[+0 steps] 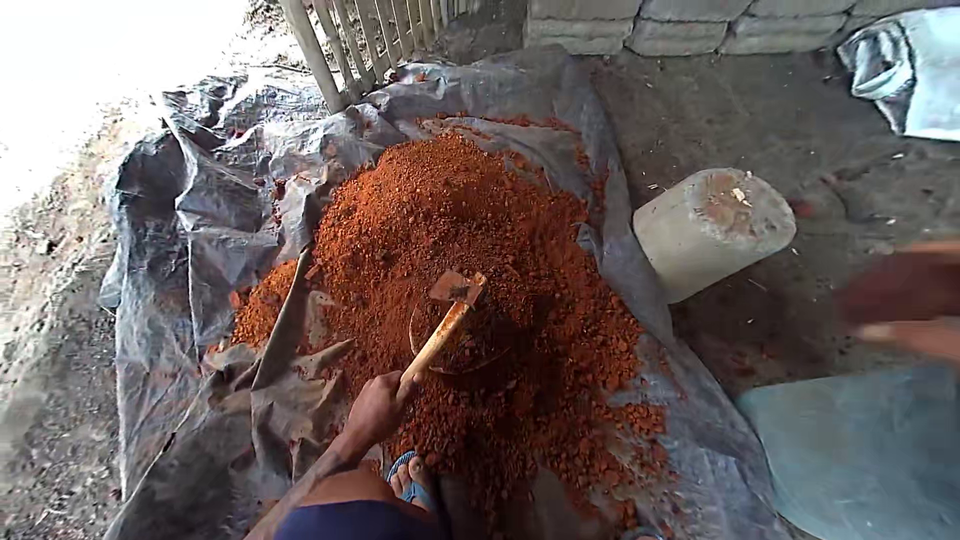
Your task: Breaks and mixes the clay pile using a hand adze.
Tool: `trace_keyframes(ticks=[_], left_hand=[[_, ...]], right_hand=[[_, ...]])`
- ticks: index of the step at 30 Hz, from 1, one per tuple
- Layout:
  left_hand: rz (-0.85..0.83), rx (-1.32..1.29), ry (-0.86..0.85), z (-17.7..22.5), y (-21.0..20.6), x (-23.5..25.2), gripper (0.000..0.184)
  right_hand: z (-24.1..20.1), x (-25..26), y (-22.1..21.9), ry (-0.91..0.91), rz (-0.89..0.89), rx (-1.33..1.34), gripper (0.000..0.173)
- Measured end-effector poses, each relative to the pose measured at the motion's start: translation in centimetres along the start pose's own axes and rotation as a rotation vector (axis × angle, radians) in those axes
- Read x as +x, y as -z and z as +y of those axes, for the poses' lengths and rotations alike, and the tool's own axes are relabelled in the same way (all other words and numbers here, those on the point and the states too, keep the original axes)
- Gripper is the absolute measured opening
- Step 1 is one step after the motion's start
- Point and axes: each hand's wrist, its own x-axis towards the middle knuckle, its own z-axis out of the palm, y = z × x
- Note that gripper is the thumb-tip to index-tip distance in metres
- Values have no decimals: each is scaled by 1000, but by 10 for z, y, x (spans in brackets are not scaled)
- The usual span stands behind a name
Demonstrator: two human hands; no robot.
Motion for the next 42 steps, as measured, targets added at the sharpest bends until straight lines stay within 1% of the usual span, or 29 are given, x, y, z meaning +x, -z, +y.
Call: trace_keyframes(ticks=[1,3,4,6,7,9,11,12,14,16,18,20,21,22,23,24,25,26,27,28,29,31,32,35,38,39,40,41,42], left_hand=[[77,-38,-63,2,9,-6,57],[165,-126,-190,9,34,-20,45],[144,-192,-238,16,51,-28,40],[22,-356,-285,32,81,-42,40],[12,-411,-289,39,91,-47,37],[111,-405,-268,50,104,-56,27],[219,-383,-263,57,112,-66,29],[288,-383,-295,59,117,-72,34],[423,-410,-438,61,131,-85,44],[539,-451,-609,65,148,-94,52],[634,-492,-775,76,162,-94,51],[700,-530,-912,91,155,-83,48],[701,-523,-932,91,140,-74,50],[693,-478,-901,82,116,-61,54],[672,-373,-798,61,84,-44,60],[605,-197,-622,35,52,-29,67],[439,-5,-370,14,25,-16,65],[197,107,-102,4,9,-3,62],[51,134,48,-1,-1,9,60],[-1,127,98,2,-1,14,57],[-3,115,93,9,10,15,57],[95,52,-27,23,35,-1,60],[208,-1,-129,33,51,-11,61],[546,-240,-535,67,100,-42,64],[706,-489,-875,105,135,-62,55],[717,-540,-937,109,133,-63,53],[727,-557,-938,104,121,-59,53],[728,-516,-870,88,100,-51,55],[696,-405,-721,62,71,-40,60]], right_hand=[[-13,18,-33,75,-49,-54,71],[-67,54,-107,158,-213,-109,63],[-87,72,-145,212,-293,-143,62],[-114,106,-217,290,-427,-228,62],[-121,120,-252,318,-455,-268,63],[-125,142,-312,375,-442,-312,68],[-126,150,-341,368,-454,-322,73],[-126,152,-342,356,-442,-279,75],[-120,150,-323,355,-329,-156,74],[-103,145,-287,383,-191,-138,67],[-78,136,-244,363,-165,-194,62],[-53,121,-204,313,-180,-246,58],[-42,111,-187,292,-180,-263,57],[-33,99,-171,263,-180,-270,56],[-25,86,-158,234,-171,-274,56],[-18,73,-147,194,-165,-276,56],[-11,62,-139,148,-162,-269,55],[-3,50,-134,99,-157,-258,55],[5,38,-133,49,-150,-236,54],[11,28,-134,3,-146,-212,53],[17,21,-134,-29,-136,-198,53],[27,5,-139,-61,-116,-164,50],[32,4,-141,-56,-101,-156,49],[46,-3,-149,-55,-100,-119,47],[44,4,-147,-47,-70,-110,47],[43,6,-147,-39,-60,-109,47],[42,8,-146,-27,-50,-100,46],[40,9,-147,-24,-51,-92,46],[39,10,-147,-29,-62,-86,46]])
